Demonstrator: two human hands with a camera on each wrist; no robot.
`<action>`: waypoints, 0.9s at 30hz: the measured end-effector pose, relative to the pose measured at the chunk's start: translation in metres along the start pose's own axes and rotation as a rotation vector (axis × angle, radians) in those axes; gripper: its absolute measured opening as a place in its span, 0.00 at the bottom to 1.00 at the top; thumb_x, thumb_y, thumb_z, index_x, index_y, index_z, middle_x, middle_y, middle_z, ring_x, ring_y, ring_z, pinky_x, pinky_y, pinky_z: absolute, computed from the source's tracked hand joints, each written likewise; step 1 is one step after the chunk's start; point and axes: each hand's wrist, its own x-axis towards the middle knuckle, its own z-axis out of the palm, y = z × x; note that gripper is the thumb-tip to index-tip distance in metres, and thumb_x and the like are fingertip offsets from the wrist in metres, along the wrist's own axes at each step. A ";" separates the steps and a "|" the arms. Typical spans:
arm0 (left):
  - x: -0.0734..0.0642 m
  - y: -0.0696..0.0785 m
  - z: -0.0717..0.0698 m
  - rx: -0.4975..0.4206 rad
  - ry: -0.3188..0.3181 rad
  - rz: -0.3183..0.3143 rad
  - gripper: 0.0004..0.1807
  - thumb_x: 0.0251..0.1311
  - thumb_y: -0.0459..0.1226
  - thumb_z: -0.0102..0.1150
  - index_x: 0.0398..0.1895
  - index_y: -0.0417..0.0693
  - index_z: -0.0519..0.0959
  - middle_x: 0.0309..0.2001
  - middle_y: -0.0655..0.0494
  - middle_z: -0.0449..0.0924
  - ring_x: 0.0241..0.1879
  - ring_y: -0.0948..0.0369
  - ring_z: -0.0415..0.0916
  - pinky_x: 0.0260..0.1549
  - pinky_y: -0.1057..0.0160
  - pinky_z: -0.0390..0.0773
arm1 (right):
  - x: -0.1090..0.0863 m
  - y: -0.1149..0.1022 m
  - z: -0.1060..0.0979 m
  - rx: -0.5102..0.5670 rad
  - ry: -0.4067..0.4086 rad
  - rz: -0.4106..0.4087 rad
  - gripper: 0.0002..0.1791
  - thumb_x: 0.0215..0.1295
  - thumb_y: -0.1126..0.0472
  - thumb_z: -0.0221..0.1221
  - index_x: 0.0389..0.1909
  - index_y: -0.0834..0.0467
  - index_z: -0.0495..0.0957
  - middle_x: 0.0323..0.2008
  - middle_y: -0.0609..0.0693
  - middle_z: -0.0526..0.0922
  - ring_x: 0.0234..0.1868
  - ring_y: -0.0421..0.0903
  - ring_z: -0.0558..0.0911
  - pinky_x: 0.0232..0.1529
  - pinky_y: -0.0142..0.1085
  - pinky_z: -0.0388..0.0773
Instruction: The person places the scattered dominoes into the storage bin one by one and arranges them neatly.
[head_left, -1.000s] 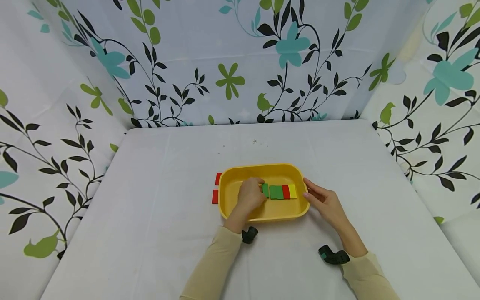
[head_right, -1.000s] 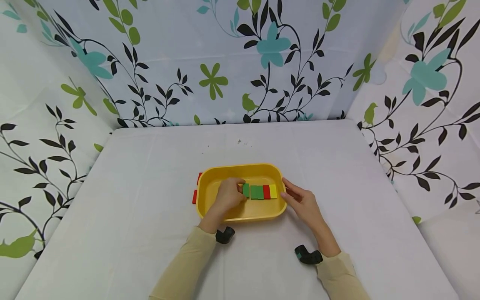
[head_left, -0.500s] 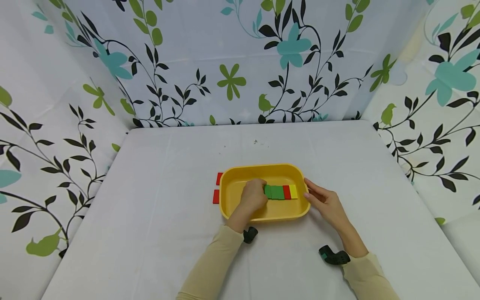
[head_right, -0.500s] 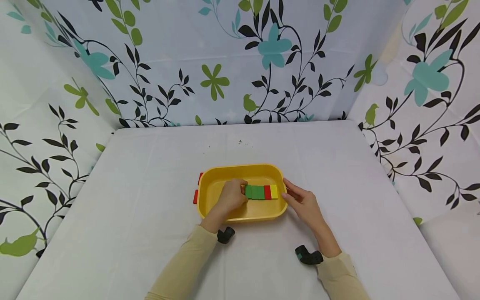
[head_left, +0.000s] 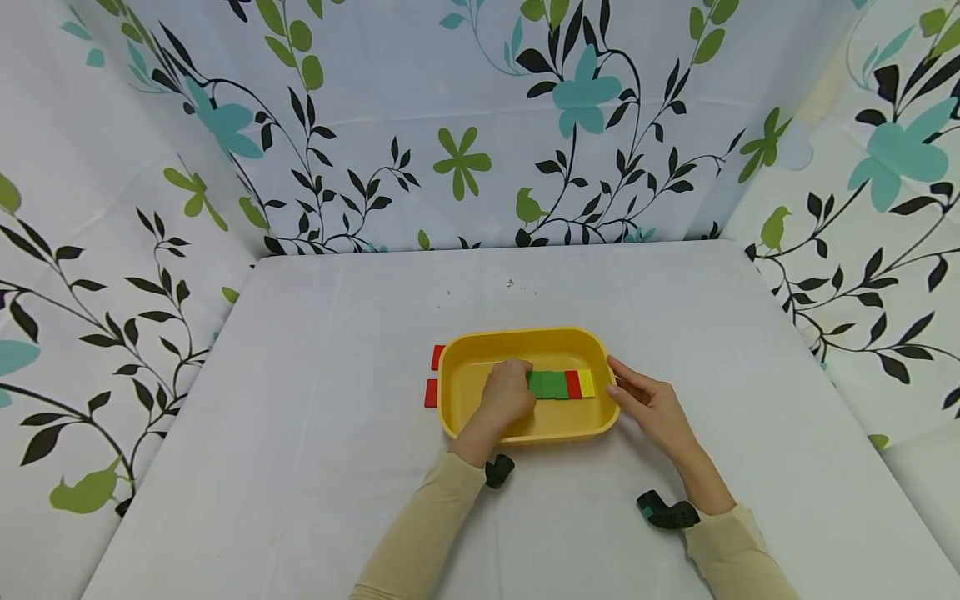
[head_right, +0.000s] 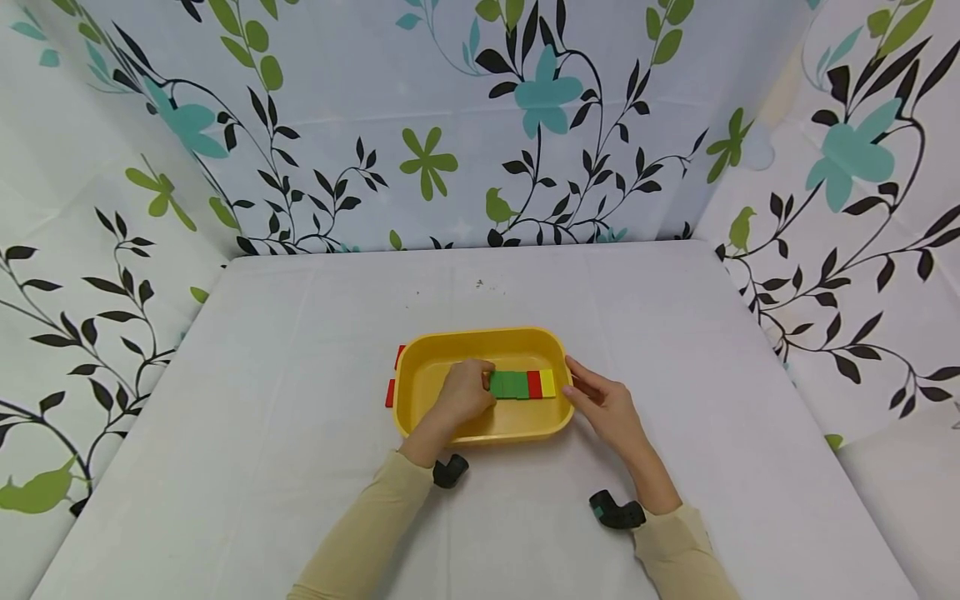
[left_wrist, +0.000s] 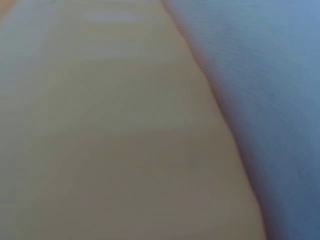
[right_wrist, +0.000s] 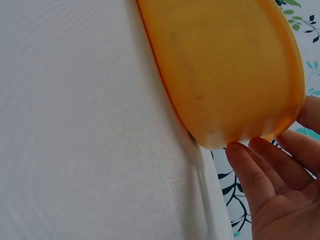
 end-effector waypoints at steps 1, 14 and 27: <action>0.000 0.000 0.000 0.001 0.000 0.002 0.26 0.51 0.22 0.60 0.58 0.38 0.78 0.53 0.44 0.81 0.45 0.53 0.75 0.50 0.57 0.77 | 0.000 0.000 0.000 0.004 0.000 -0.004 0.26 0.70 0.62 0.57 0.67 0.64 0.68 0.67 0.63 0.69 0.56 0.27 0.75 0.49 0.19 0.74; -0.006 -0.001 -0.005 -0.141 0.157 0.052 0.35 0.55 0.38 0.69 0.68 0.48 0.69 0.52 0.48 0.77 0.45 0.53 0.77 0.45 0.58 0.79 | 0.000 0.003 0.001 0.002 -0.003 -0.002 0.26 0.70 0.62 0.56 0.68 0.64 0.67 0.67 0.63 0.69 0.54 0.21 0.73 0.49 0.18 0.73; -0.022 -0.045 -0.087 -0.339 0.570 0.282 0.29 0.54 0.32 0.69 0.61 0.41 0.75 0.42 0.42 0.76 0.33 0.51 0.77 0.37 0.55 0.81 | 0.000 0.001 0.000 0.006 -0.004 0.028 0.26 0.71 0.60 0.56 0.68 0.63 0.68 0.68 0.62 0.69 0.54 0.21 0.73 0.48 0.20 0.75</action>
